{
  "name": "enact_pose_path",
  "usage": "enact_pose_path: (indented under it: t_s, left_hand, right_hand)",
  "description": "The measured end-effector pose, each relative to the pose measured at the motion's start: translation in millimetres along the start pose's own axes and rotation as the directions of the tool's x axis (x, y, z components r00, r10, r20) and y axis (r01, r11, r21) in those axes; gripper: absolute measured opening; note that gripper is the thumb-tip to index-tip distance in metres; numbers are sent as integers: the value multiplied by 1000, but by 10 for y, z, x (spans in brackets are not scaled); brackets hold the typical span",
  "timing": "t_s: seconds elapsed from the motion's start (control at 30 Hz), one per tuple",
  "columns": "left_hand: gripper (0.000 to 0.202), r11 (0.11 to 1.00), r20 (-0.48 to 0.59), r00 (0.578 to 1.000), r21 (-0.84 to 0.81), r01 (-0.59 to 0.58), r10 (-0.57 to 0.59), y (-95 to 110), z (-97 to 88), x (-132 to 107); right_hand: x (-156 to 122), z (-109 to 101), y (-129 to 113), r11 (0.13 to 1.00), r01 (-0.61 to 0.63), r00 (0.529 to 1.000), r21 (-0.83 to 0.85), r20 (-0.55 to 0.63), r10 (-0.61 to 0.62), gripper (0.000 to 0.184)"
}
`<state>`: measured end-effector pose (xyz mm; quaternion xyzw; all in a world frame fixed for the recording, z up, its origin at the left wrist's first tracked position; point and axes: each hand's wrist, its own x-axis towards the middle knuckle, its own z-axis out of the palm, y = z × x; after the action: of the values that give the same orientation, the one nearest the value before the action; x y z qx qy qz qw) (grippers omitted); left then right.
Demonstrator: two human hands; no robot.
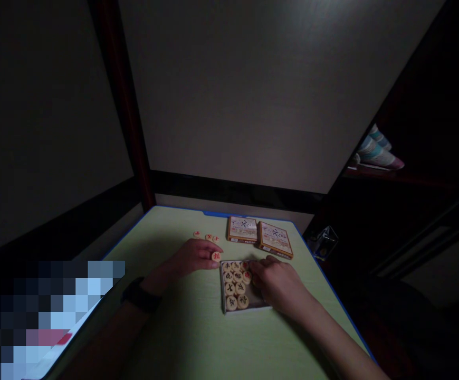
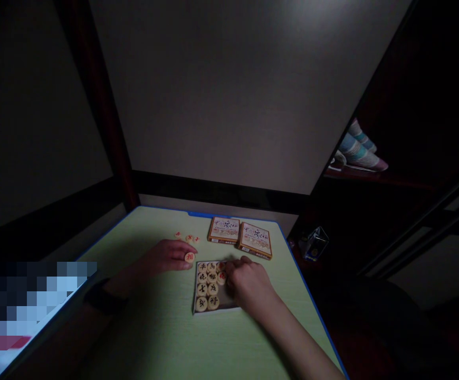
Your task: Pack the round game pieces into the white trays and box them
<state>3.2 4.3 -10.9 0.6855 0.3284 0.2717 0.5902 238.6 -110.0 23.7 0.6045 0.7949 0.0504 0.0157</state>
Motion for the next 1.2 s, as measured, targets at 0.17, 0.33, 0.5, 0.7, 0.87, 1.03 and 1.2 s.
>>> enact_pose_path:
  t_s: [0.17, 0.33, 0.5, 0.7, 0.87, 1.03, 1.2]
  left_hand:
    - [42, 999, -2, 999, -10, 38, -38, 22, 10, -4]
    - [42, 999, -2, 999, -3, 46, -46, 33, 12, -5]
    - [39, 998, -7, 999, -38, 50, -51, 41, 22, -8]
    - [42, 998, -5, 998, -13, 60, -60, 50, 23, -7]
    - [44, 998, 5, 998, 28, 55, -55, 47, 15, -5]
    - [42, 998, 19, 998, -2, 68, -68, 56, 26, -10]
    - [45, 998, 27, 998, -7, 64, -64, 55, 28, -12]
  right_hand:
    - [-1, -3, -32, 1000, 15, 1000, -22, 5, -15, 17]
    - [-2, 20, -21, 1000, -15, 999, -21, 31, 16, 20]
    - [-4, 25, 12, 1000, 21, 1000, 20, -11, -20, 23]
    - [-2, 57, 30, 999, 38, 999, 11, -38, -38, 26]
    - [11, 83, 36, 1000, 26, 999, 11, -24, -26, 25]
    - [25, 97, 55, 999, 51, 998, 14, -29, -50, 22]
    - [34, 113, 56, 999, 29, 999, 18, -39, -28, 21]
